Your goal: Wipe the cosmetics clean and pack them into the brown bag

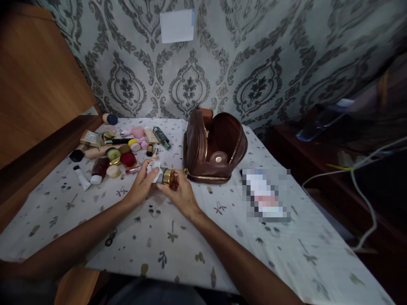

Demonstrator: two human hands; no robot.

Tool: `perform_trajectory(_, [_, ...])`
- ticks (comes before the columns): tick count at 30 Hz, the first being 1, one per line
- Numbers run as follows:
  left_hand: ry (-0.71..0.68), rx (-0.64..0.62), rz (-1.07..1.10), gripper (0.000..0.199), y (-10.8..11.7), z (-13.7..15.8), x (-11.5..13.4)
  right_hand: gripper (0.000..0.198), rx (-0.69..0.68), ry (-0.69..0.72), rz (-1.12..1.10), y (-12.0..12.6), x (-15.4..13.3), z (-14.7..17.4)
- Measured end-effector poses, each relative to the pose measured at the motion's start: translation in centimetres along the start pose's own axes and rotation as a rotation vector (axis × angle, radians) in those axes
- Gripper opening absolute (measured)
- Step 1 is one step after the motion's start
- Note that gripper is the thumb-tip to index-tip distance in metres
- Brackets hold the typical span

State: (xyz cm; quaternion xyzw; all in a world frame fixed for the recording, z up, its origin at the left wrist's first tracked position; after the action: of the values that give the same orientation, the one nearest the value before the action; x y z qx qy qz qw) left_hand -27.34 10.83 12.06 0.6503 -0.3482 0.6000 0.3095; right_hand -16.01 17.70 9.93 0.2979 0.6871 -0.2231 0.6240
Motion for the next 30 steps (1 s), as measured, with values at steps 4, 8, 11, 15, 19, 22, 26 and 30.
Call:
perform_trajectory(4, [-0.162, -0.034, -0.167, 0.016, -0.1, 0.1, 2.0, 0.058, -0.019, 0.000, -0.059, -0.2, 0.0, 0.2])
perform_trajectory(8, [-0.161, -0.095, -0.181, 0.014, -0.4, -0.1, 2.2, 0.066, 0.001, 0.121, 0.110, 0.4, -0.8, 0.2])
perform_trajectory(11, [0.035, -0.130, -0.012, 0.018, -0.5, -0.4, 0.3, 0.061, -0.045, 0.231, 0.295, 0.4, -2.0, 0.3])
perform_trajectory(15, [0.223, -0.085, 0.222, 0.024, -0.7, -0.4, -1.7, 0.059, -0.081, 0.249, 0.300, 0.1, -2.7, 0.5])
perform_trajectory(19, [0.039, 0.011, 0.142, 0.022, 0.0, -0.3, -0.3, 0.077, 0.013, 0.039, 0.013, 0.3, -0.9, 0.2])
perform_trajectory(22, [-0.179, 0.022, -0.118, 0.017, 0.2, 0.1, 1.8, 0.069, 0.029, -0.108, -0.187, -0.1, 0.5, 0.1])
perform_trajectory(26, [-0.324, -0.007, -0.294, 0.014, 0.0, 0.5, 3.3, 0.055, 0.031, -0.067, -0.218, -0.2, 0.2, 0.1])
perform_trajectory(30, [-0.271, -0.064, -0.289, 0.015, -0.1, -0.1, 2.8, 0.062, 0.017, 0.030, -0.112, 0.0, -0.2, 0.2])
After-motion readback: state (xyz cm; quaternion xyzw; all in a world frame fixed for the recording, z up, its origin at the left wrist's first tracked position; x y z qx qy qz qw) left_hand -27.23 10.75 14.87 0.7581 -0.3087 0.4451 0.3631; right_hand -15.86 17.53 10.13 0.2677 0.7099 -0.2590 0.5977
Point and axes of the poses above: each hand's wrist, its own z-axis away from the middle knuckle, its own y-axis out of the back of the hand, x = y × z, the point moved 8 cm from there along -z, towards the middle knuckle, and after that the axes turned 1 degree about -z, right-handed, at the moved point
